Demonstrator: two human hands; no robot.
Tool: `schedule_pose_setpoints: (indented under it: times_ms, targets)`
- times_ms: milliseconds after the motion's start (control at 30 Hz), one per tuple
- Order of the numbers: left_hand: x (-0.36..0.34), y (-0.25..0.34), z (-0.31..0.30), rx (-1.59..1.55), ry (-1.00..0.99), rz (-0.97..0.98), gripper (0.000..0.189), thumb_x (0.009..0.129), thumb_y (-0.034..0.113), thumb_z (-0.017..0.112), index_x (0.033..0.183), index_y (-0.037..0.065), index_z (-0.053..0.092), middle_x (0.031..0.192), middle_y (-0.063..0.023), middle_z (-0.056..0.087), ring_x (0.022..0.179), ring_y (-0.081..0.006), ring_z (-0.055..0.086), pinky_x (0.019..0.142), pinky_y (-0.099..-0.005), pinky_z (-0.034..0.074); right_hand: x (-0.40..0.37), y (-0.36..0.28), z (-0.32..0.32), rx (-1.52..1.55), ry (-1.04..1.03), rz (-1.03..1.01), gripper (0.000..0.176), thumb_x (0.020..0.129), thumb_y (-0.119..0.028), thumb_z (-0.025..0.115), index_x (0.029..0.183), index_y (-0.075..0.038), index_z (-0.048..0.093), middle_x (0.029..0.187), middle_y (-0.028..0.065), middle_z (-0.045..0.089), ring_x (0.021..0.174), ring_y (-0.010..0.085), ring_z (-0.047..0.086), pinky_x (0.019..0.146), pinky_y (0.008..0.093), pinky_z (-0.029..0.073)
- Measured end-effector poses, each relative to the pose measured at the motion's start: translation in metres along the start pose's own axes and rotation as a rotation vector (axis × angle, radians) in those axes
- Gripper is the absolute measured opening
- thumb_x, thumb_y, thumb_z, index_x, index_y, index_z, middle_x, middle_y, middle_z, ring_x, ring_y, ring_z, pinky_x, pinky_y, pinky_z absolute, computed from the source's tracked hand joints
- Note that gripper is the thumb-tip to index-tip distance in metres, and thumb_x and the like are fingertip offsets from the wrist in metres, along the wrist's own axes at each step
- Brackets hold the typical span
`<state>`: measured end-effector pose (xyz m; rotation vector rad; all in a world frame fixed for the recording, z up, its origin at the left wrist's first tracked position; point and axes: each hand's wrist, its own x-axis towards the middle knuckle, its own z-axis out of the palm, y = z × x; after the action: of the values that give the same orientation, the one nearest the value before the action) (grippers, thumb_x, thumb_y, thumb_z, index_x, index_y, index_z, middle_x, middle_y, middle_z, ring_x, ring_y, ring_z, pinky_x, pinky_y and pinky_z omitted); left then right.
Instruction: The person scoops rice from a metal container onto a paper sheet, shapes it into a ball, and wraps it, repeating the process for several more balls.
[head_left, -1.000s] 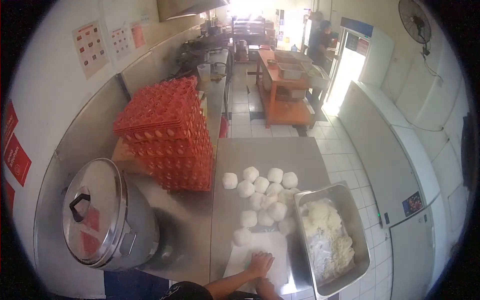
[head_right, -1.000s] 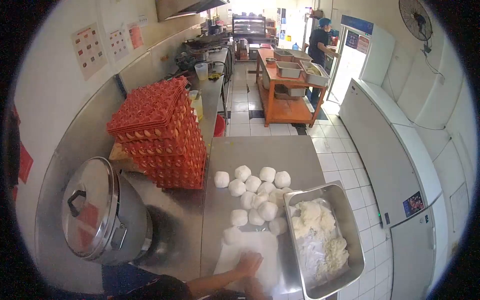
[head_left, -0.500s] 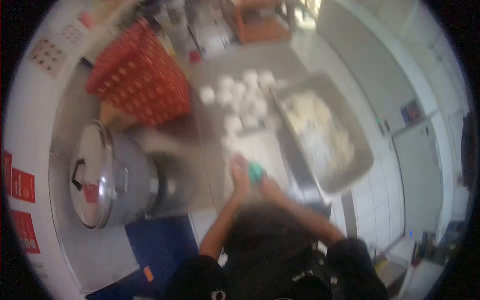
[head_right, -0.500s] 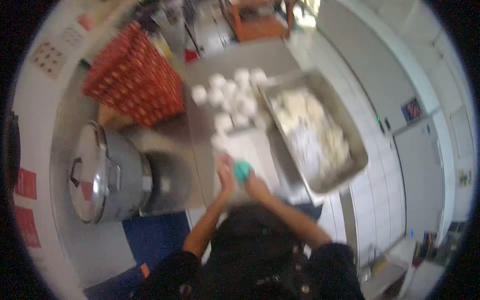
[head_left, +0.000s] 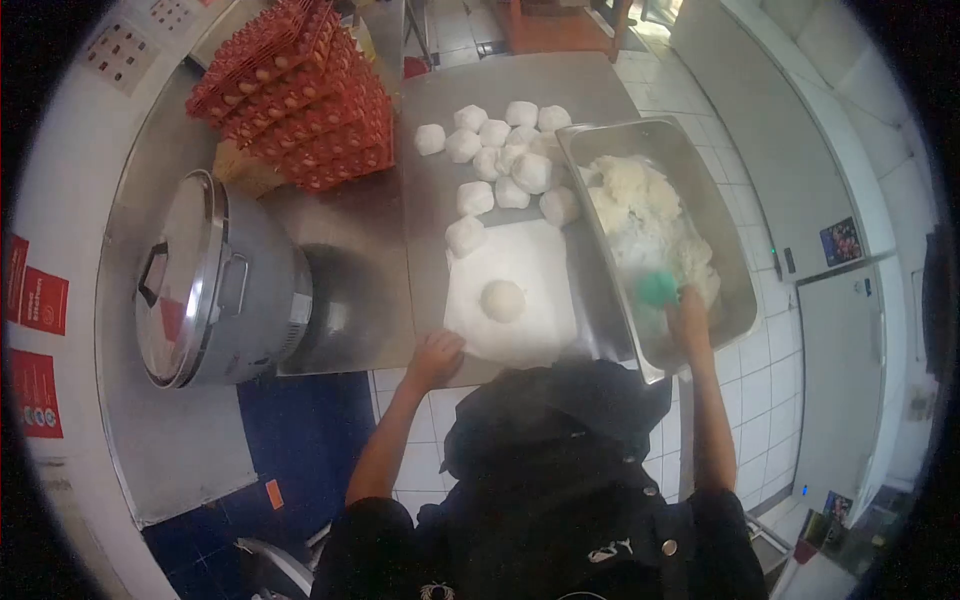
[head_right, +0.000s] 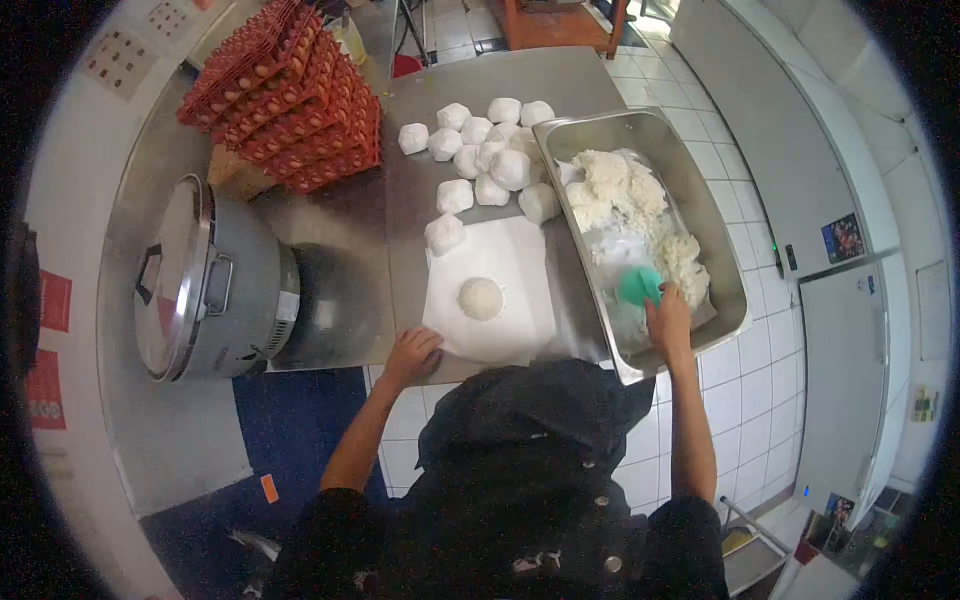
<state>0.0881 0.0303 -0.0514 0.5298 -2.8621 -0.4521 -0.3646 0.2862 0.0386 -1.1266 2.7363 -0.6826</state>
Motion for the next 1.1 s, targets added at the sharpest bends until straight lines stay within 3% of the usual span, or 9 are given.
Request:
schedule_pose_setpoints:
  times_ms: [100, 267, 400, 600, 767, 800, 900, 1067, 1100]
  targets:
    - [0.014, -0.003, -0.003, 0.014, -0.120, 0.001, 0.021, 0.084, 0.016, 0.070, 0.105, 0.011, 0.070, 0.106, -0.0053, 0.068, 0.105, -0.0268, 0.062, 0.097, -0.0430, 0.044, -0.015, -0.075, -0.023, 0.051, 0.274, -0.259, 0.037, 0.087, -0.012, 0.069, 0.120, -0.003, 0.055, 0.108, 0.0192, 0.063, 0.103, 0.0394, 0.059, 0.088, 0.0467, 0.046]
    - [0.037, -0.016, -0.039, -0.319, -0.123, -0.126, 0.017, 0.087, 0.015, 0.067, 0.101, 0.006, 0.071, 0.098, -0.0103, 0.071, 0.095, -0.0292, 0.066, 0.087, -0.0405, 0.050, -0.060, -0.183, 0.028, 0.451, -0.411, -0.485, 0.049, 0.081, -0.022, 0.077, 0.123, -0.004, 0.058, 0.122, 0.0167, 0.061, 0.118, 0.0357, 0.055, 0.103, 0.0452, 0.042]
    - [0.054, -0.017, -0.056, -0.464, -0.195, -0.308, 0.018, 0.089, 0.012, 0.066, 0.104, 0.003, 0.070, 0.099, -0.0136, 0.071, 0.092, -0.0269, 0.068, 0.078, -0.0369, 0.054, -0.081, -0.186, 0.116, 0.173, -0.428, -0.525, 0.056, 0.080, -0.022, 0.077, 0.129, -0.008, 0.055, 0.124, 0.0170, 0.060, 0.119, 0.0339, 0.055, 0.104, 0.0451, 0.041]
    - [0.067, -0.005, -0.059, -0.612, -0.108, -0.414, 0.022, 0.088, 0.014, 0.069, 0.107, 0.002, 0.070, 0.099, -0.0159, 0.071, 0.085, -0.0269, 0.069, 0.078, -0.0359, 0.052, -0.059, -0.189, 0.118, 0.684, -0.425, -0.001, 0.019, 0.092, -0.018, 0.068, 0.101, -0.001, 0.069, 0.090, 0.0164, 0.070, 0.081, 0.0281, 0.068, 0.079, 0.0389, 0.052]
    - [0.091, -0.035, -0.014, -0.820, 0.079, -0.577, 0.028, 0.085, 0.023, 0.077, 0.100, 0.000, 0.071, 0.085, -0.0151, 0.071, 0.076, -0.0229, 0.068, 0.071, -0.0333, 0.051, -0.021, -0.173, 0.145, 0.736, -0.438, 0.193, 0.025, 0.091, -0.023, 0.070, 0.089, 0.003, 0.069, 0.073, 0.0111, 0.065, 0.070, 0.0121, 0.058, 0.065, 0.0320, 0.047]
    - [0.098, -0.044, -0.010, -0.742, -0.042, -0.609, 0.027, 0.086, 0.022, 0.075, 0.099, -0.001, 0.071, 0.083, -0.0142, 0.069, 0.075, -0.0209, 0.066, 0.069, -0.0323, 0.050, -0.019, -0.168, 0.162, 0.669, -0.389, 0.216, 0.026, 0.090, -0.023, 0.070, 0.087, 0.003, 0.069, 0.071, 0.0144, 0.066, 0.067, 0.0199, 0.062, 0.064, 0.0359, 0.048]
    - [0.116, -0.056, 0.001, -0.470, -0.265, -0.572, 0.026, 0.085, 0.022, 0.074, 0.089, -0.004, 0.070, 0.071, -0.0133, 0.065, 0.065, -0.0216, 0.062, 0.061, -0.0334, 0.047, -0.028, -0.170, 0.187, 0.493, -0.284, 0.215, 0.026, 0.087, -0.023, 0.072, 0.084, 0.003, 0.068, 0.074, 0.0207, 0.067, 0.071, 0.0352, 0.066, 0.067, 0.0410, 0.050]
    - [0.117, -0.057, 0.006, -0.343, -0.073, -0.346, 0.033, 0.082, 0.025, 0.077, 0.102, 0.001, 0.069, 0.102, -0.0146, 0.067, 0.095, -0.0299, 0.063, 0.087, -0.0407, 0.046, -0.035, -0.149, 0.222, 0.365, -0.106, 0.034, 0.029, 0.083, -0.025, 0.075, 0.089, 0.003, 0.067, 0.081, 0.0219, 0.068, 0.080, 0.0392, 0.067, 0.075, 0.0404, 0.052]
    - [0.118, -0.055, 0.002, -0.299, 0.007, -0.271, 0.037, 0.081, 0.026, 0.077, 0.107, 0.003, 0.068, 0.112, -0.0154, 0.066, 0.104, -0.0316, 0.061, 0.094, -0.0425, 0.045, -0.029, -0.175, 0.182, 0.401, -0.123, 0.225, 0.037, 0.083, -0.027, 0.076, 0.104, 0.001, 0.065, 0.097, 0.0201, 0.069, 0.091, 0.0352, 0.066, 0.082, 0.0392, 0.051]
